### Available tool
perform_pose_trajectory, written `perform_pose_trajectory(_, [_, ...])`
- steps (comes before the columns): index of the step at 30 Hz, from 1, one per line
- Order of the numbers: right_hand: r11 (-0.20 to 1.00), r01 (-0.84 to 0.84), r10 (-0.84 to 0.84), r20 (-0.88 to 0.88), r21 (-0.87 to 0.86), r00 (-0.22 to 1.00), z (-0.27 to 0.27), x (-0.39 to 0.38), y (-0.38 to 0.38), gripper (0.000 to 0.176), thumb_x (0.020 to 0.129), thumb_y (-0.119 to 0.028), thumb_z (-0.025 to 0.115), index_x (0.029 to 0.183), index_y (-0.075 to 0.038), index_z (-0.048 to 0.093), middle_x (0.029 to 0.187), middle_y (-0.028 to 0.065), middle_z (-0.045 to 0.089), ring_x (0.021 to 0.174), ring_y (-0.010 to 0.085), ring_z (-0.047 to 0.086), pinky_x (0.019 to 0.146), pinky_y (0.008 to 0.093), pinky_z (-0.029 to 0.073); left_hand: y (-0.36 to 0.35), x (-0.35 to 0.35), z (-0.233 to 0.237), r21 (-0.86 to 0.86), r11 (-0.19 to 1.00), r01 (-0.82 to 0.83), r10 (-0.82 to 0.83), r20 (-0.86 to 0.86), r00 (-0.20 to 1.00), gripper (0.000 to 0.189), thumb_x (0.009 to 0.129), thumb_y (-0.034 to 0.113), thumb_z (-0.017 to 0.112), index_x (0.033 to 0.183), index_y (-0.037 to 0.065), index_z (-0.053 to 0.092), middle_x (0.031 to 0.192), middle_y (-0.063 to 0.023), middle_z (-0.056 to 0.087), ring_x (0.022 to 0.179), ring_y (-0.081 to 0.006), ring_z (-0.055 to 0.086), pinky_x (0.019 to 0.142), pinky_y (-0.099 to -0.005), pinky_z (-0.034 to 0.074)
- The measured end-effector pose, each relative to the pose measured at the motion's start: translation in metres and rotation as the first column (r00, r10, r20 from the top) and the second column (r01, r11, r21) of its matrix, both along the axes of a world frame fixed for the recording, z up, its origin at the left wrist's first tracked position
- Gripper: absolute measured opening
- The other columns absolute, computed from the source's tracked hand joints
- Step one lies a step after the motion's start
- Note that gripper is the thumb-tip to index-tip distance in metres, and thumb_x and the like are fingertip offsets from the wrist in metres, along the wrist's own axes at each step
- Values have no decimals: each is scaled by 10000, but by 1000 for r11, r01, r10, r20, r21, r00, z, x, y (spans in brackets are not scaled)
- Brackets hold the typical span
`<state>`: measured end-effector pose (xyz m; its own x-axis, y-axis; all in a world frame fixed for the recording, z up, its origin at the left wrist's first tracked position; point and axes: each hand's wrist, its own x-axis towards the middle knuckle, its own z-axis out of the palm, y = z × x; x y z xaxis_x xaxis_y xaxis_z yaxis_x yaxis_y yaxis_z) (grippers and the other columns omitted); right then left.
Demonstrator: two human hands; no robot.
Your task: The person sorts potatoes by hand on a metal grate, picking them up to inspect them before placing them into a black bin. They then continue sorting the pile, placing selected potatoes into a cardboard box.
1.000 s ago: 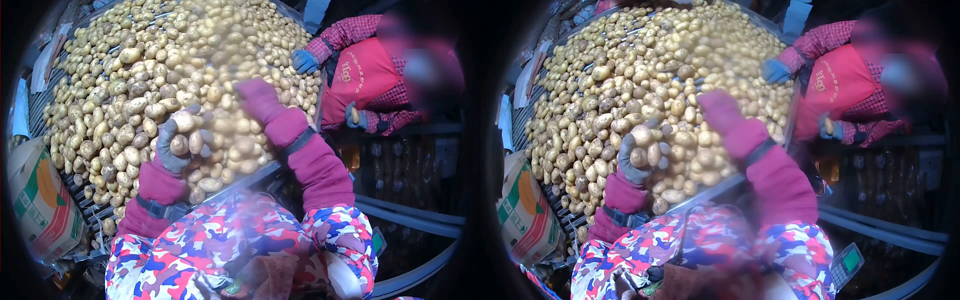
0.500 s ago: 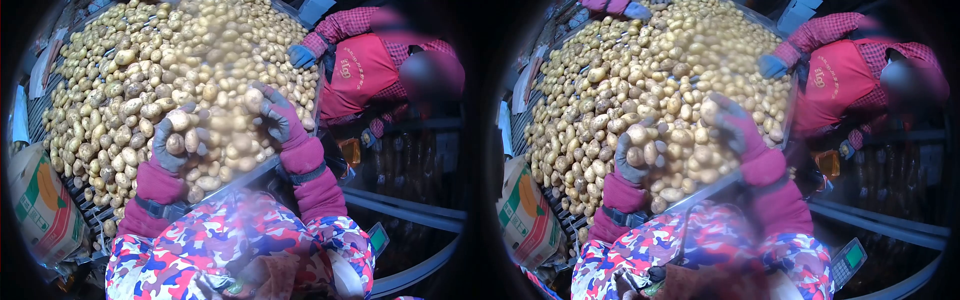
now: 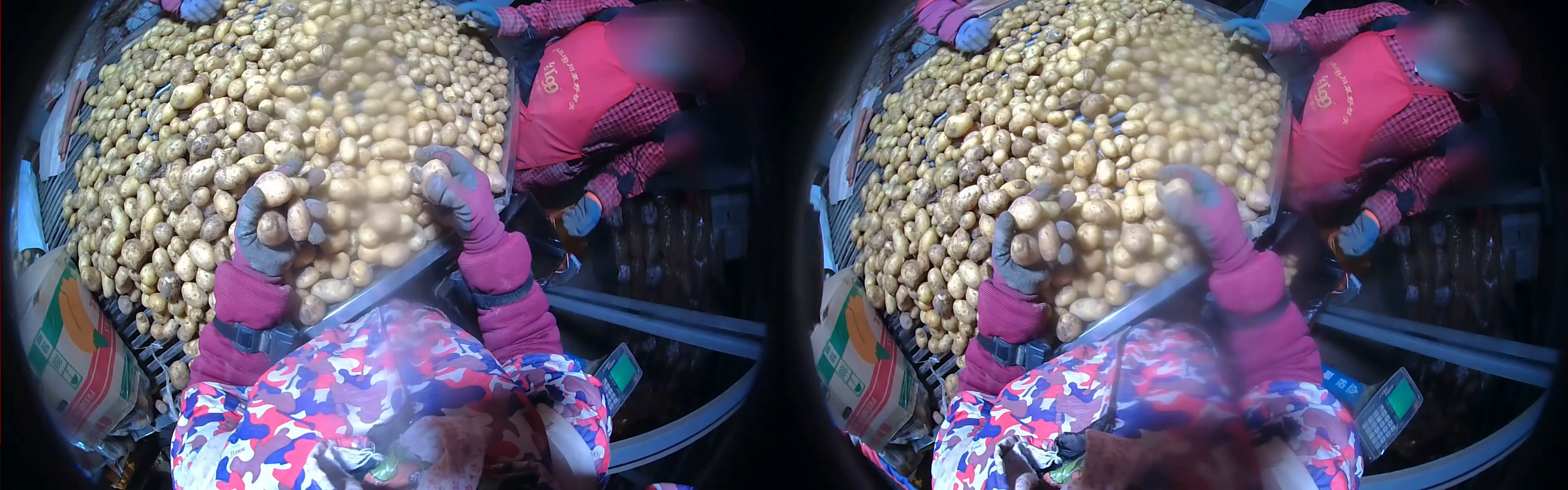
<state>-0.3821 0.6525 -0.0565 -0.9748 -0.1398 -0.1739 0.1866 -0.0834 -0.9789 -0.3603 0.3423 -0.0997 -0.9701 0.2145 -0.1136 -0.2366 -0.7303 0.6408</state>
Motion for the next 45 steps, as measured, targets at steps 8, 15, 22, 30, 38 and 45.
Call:
perform_pose_trajectory(8, [988,152,-150,-62,23,987,-48,7,16,185,1021,-177,591,1077,-31,689,1026,53,701,898,205,698,766,341,573,2,3,-11,-128,990,-66,37,-218,975,696,1019,315,683,1522,-70,395,1382,-267,592,1135,-299,671,807,-379,626])
perform_pose_trajectory(15, [964,182,-158,-131,196,979,1,58,83,200,1010,-99,568,1150,-7,677,1087,83,692,954,188,688,803,299,568,-3,2,-2,-15,1000,25,-26,-49,998,668,1026,283,660,1526,-71,395,1375,-273,602,978,-244,698,748,-343,614])
perform_pose_trajectory(22, [318,164,-97,-140,934,985,2,85,157,228,929,-125,690,1133,-27,713,1096,72,719,995,202,694,902,332,545,12,3,9,-168,978,-128,114,-86,990,636,1042,308,645,1493,-86,430,1351,-250,618,1029,-257,691,836,-367,613])
perform_pose_trajectory(30, [355,138,280,-246,925,928,-76,-6,27,494,865,-113,722,1353,-112,654,1334,124,657,1241,269,635,1054,364,499,8,4,2,-160,979,-127,115,-83,990,528,1043,188,614,1455,-101,456,1259,-202,649,1066,-263,685,902,-396,603])
perform_pose_trajectory(38, [202,1,170,-36,979,985,-46,-29,41,448,861,-190,688,1303,-119,664,1329,142,649,1206,341,630,1016,430,511,7,6,21,4,1000,-13,12,72,997,539,1052,231,560,1499,-48,445,1339,-251,620,940,-259,702,720,-370,620])
perform_pose_trajectory(45, [367,235,396,-380,900,836,-69,-74,-6,410,863,-220,691,1257,-109,664,1390,130,605,1201,330,627,995,447,505,5,4,15,8,1000,7,-8,68,998,573,1044,293,573,1496,-40,455,1340,-228,623,983,-273,697,725,-379,627])
